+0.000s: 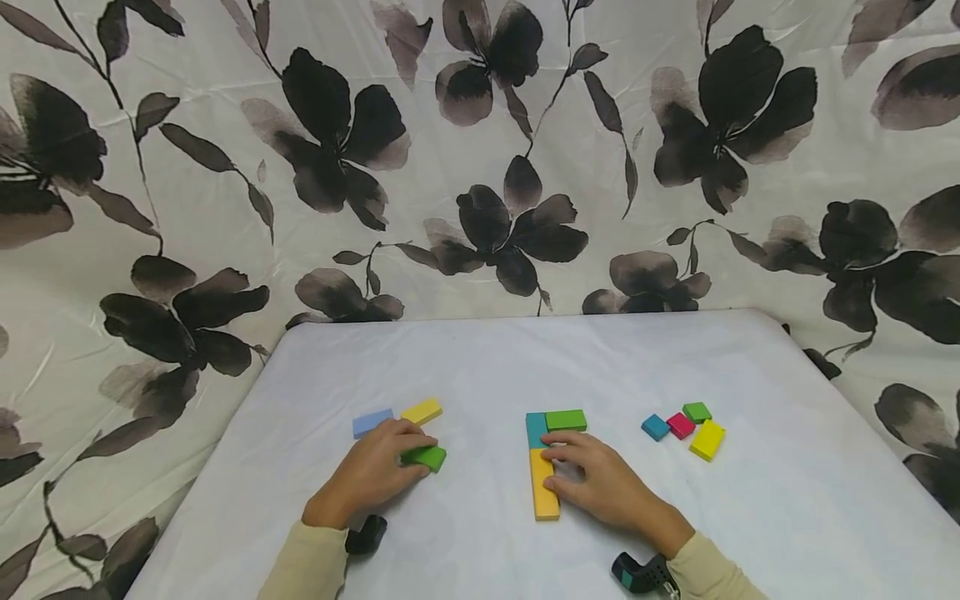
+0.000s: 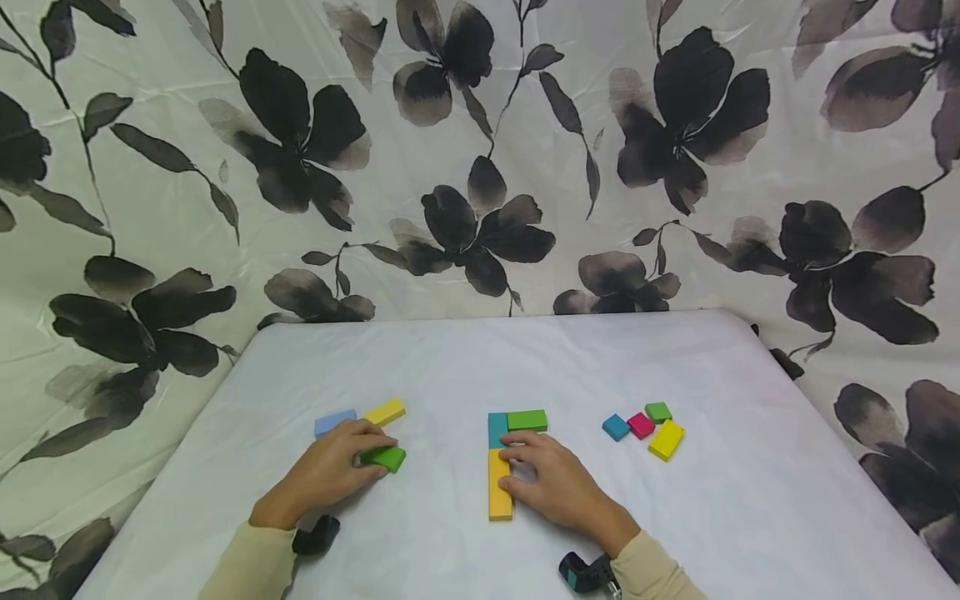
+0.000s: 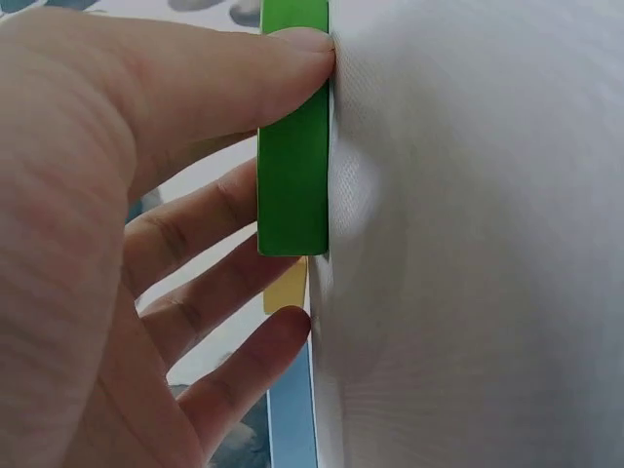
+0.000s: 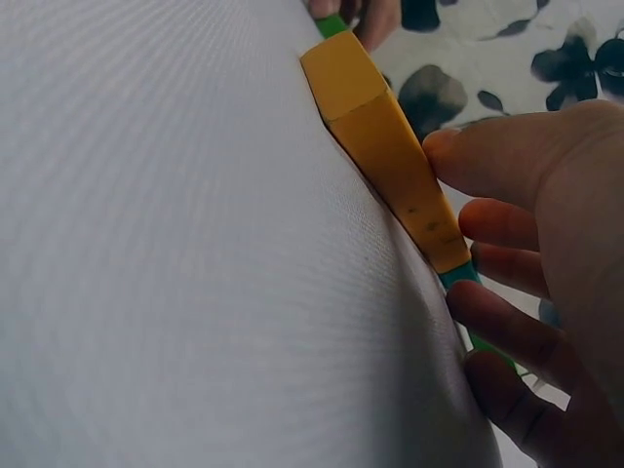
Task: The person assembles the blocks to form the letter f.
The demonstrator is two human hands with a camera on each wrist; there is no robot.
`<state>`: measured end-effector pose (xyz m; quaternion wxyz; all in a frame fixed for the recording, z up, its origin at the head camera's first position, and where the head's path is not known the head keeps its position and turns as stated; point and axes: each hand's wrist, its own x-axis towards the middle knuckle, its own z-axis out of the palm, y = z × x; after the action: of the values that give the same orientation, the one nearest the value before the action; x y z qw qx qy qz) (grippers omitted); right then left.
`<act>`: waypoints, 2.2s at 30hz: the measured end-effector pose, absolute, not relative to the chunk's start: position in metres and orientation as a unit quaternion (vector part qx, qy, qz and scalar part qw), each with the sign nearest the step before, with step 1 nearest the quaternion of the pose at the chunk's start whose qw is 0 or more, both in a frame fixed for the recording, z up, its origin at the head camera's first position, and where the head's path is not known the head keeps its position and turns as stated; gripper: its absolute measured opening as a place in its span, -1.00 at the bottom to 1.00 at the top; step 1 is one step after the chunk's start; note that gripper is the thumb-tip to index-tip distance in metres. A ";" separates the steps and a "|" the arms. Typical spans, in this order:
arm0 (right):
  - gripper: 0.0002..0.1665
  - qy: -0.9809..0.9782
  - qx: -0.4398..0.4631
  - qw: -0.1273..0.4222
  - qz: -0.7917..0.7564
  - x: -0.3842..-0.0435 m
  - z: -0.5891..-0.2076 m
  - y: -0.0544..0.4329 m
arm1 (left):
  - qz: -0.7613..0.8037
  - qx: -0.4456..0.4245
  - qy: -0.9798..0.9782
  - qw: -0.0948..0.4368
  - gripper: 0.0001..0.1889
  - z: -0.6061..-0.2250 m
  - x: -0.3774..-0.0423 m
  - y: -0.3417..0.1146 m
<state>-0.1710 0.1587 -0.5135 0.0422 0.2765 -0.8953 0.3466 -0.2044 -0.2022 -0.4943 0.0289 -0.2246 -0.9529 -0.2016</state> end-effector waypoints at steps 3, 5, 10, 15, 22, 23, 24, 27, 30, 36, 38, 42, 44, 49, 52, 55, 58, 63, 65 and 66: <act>-0.55 -0.896 0.274 0.038 0.347 -0.172 -0.512 0.159 | -0.197 -0.215 -0.956 0.025 -0.63 -0.493 -0.206 -0.200; -0.54 -0.897 0.270 0.034 0.347 -0.172 -0.512 0.159 | -0.195 -0.209 -0.958 0.024 -0.64 -0.493 -0.207 -0.199; -0.52 -0.898 0.267 0.024 0.350 -0.172 -0.514 0.158 | -0.213 -0.195 -0.957 0.025 -0.63 -0.492 -0.205 -0.199; -0.54 -0.903 0.255 0.019 0.346 -0.169 -0.515 0.159 | -0.249 -0.197 -0.948 0.000 -0.63 -0.493 -0.202 -0.195; -0.56 -0.902 0.252 0.016 0.350 -0.169 -0.513 0.159 | -0.284 -0.216 -0.934 -0.001 -0.65 -0.491 -0.206 -0.181; -0.56 -0.901 0.255 0.018 0.350 -0.169 -0.513 0.159 | -0.287 -0.222 -0.932 0.003 -0.65 -0.490 -0.207 -0.179; -0.56 -0.901 0.258 0.019 0.349 -0.170 -0.513 0.159 | -0.288 -0.227 -0.930 0.007 -0.65 -0.489 -0.208 -0.176; -0.55 -0.902 0.260 0.026 0.344 -0.171 -0.511 0.158 | -0.285 -0.237 -0.928 0.016 -0.64 -0.487 -0.211 -0.167; -0.56 -0.902 0.260 0.026 0.343 -0.171 -0.509 0.157 | -0.279 -0.240 -0.929 0.018 -0.63 -0.486 -0.212 -0.158; -0.56 -0.903 0.254 0.025 0.346 -0.168 -0.509 0.155 | -0.269 -0.254 -0.929 0.007 -0.60 -0.485 -0.219 -0.144; -0.56 -0.903 0.249 0.023 0.348 -0.167 -0.509 0.155 | -0.270 -0.251 -0.930 -0.001 -0.60 -0.485 -0.222 -0.138; -0.56 -0.903 0.248 0.018 0.350 -0.167 -0.510 0.155 | -0.275 -0.244 -0.930 -0.012 -0.62 -0.483 -0.227 -0.131; -0.56 -0.903 0.248 0.018 0.349 -0.167 -0.511 0.155 | -0.274 -0.239 -0.931 -0.015 -0.62 -0.482 -0.230 -0.128; -0.56 -0.905 0.246 0.022 0.347 -0.169 -0.510 0.155 | -0.269 -0.233 -0.934 -0.023 -0.62 -0.480 -0.237 -0.120; -0.55 -0.904 0.249 0.025 0.346 -0.170 -0.509 0.155 | -0.268 -0.232 -0.935 -0.020 -0.63 -0.479 -0.241 -0.115; -0.55 -0.903 0.249 0.026 0.348 -0.170 -0.510 0.156 | -0.262 -0.234 -0.936 -0.018 -0.63 -0.479 -0.243 -0.109; -0.54 -0.903 0.249 0.023 0.349 -0.169 -0.510 0.156 | -0.252 -0.232 -0.939 -0.022 -0.63 -0.479 -0.245 -0.105; -0.53 -0.902 0.253 0.022 0.349 -0.170 -0.511 0.156 | -0.237 -0.225 -0.945 -0.026 -0.63 -0.479 -0.246 -0.100; -0.53 -0.902 0.254 0.027 0.349 -0.171 -0.510 0.155 | -0.236 -0.224 -0.945 -0.028 -0.63 -0.479 -0.247 -0.098; -0.53 -0.902 0.254 0.029 0.348 -0.171 -0.510 0.155 | -0.237 -0.221 -0.946 -0.030 -0.62 -0.478 -0.247 -0.097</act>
<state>-0.1709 0.1550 -0.5102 0.0287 0.2541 -0.9020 0.3479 -0.2475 -0.0973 -0.4784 -0.0295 -0.2210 -0.9456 -0.2368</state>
